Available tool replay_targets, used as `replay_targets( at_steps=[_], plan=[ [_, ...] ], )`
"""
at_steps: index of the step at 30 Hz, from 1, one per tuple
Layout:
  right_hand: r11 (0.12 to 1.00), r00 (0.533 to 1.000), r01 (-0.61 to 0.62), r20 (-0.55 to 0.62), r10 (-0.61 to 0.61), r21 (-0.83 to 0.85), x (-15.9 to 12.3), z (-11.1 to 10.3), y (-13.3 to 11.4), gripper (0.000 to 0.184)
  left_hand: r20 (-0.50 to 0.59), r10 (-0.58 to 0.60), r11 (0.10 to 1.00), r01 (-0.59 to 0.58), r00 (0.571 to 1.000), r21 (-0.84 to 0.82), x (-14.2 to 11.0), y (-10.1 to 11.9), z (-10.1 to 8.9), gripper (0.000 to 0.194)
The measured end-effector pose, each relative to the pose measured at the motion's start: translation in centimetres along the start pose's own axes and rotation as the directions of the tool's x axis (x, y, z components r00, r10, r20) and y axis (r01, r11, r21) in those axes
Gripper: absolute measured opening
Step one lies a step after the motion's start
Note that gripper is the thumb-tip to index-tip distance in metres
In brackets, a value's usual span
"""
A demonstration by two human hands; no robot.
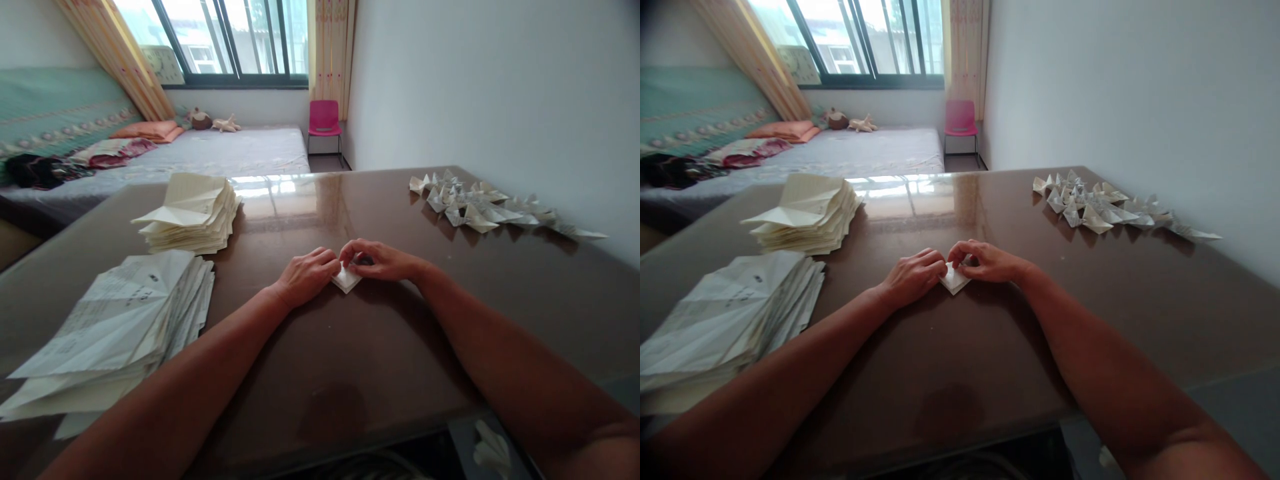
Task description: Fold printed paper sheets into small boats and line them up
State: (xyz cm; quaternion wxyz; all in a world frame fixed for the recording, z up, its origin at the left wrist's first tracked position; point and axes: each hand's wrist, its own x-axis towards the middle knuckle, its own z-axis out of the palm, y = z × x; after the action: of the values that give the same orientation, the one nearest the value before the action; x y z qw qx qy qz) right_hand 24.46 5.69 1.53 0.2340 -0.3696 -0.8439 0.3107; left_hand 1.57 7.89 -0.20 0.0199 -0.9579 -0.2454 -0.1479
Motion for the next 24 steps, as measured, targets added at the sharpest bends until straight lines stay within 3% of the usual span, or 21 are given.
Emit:
replay_targets(
  at_steps=[5, 8, 13, 17, 24],
  plan=[
    [0.996, 0.998, 0.022, 0.065, -0.016, -0.091, 0.1, 0.1, 0.2, 0.021, 0.094, 0.074, 0.992, -0.063, 0.993, -0.113, 0.0, -0.7, -1.1, 0.025],
    [0.989, 0.993, 0.079, 0.096, -0.068, -0.126, 0.1, 0.0, 0.0, 0.022, 0.114, 0.071, 0.985, -0.052, 0.991, -0.164, -0.2, -1.1, -1.5, 0.03],
    [0.991, 0.993, 0.071, 0.107, -0.058, -0.118, 0.2, -0.1, -0.4, 0.029, 0.145, 0.051, 0.954, -0.005, 0.988, -0.299, -0.1, -1.7, -1.9, 0.024],
    [0.992, 0.992, 0.065, 0.115, -0.052, -0.108, 0.2, 0.0, -0.4, 0.032, 0.135, 0.022, 0.911, 0.036, 0.991, -0.41, 0.0, -2.3, -1.5, 0.017],
    [0.993, 0.99, 0.061, 0.13, -0.048, -0.097, 0.2, 0.0, -0.2, 0.023, 0.101, -0.001, 0.878, 0.049, 0.995, -0.475, 0.0, -2.5, -0.6, 0.014]
  ],
)
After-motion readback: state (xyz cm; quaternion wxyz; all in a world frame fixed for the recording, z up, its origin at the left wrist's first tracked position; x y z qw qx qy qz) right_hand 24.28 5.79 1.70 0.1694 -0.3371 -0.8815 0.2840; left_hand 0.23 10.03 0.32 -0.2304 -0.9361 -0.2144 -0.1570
